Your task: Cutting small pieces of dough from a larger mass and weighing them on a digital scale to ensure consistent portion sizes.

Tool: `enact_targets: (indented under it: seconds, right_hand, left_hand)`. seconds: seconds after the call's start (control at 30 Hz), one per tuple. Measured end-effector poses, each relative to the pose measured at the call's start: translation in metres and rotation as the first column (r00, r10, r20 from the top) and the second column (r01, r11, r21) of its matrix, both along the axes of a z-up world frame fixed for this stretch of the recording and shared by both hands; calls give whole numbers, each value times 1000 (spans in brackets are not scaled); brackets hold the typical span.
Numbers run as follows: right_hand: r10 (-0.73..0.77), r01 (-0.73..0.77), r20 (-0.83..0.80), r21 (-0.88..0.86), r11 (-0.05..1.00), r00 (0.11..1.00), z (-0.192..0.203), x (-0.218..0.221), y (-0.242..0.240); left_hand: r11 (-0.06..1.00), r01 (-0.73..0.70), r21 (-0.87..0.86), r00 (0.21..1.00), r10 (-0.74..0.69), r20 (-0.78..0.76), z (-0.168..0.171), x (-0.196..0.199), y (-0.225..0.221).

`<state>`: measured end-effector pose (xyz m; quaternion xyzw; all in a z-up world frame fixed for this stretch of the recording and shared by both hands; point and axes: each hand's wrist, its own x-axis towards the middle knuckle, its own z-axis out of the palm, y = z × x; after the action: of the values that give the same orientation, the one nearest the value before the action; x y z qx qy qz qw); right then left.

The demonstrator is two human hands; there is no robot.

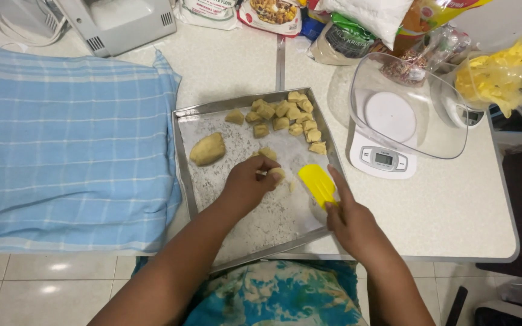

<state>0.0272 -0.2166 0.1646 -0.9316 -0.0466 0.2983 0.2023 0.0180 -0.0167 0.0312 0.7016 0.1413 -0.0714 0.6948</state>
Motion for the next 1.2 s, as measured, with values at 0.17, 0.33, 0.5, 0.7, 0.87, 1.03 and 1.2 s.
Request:
enact_targets:
  seconds: [0.17,0.33,0.5,0.7,0.87,1.03,1.2]
  right_hand:
    - [-71,40,176,172,984,982,-36,10,-15]
    - [-59,-56,297,365,929,953,-39,12,9]
    - [71,-164,269,345,924,961,-37,21,9]
    - [-26,-163,589,265,950,807,-41,62,-31]
    - [-31,70,729,-24,997,684,-53,204,-116]
    - [-66,160,585,-110,981,808,-68,256,-133]
    - [41,80,467,-237,968,883,-60,246,-112]
  left_hand:
    - [956,-33,-290,999,27,-26,11,-10,-4]
    - [941,78,-330,995,-92,-28,30,-18,-17]
    - [940,82,-330,997,-81,16,27,-14,-16]
    - [993,35,108,980,-56,189,36,-17,-15]
    - [734,-33,678,965,-153,213,9,-16,-2]
    - [708,18,706,982,-144,120,-7,-12,-5]
    - [713,89,696,988,-150,27,-11,-10,-2]
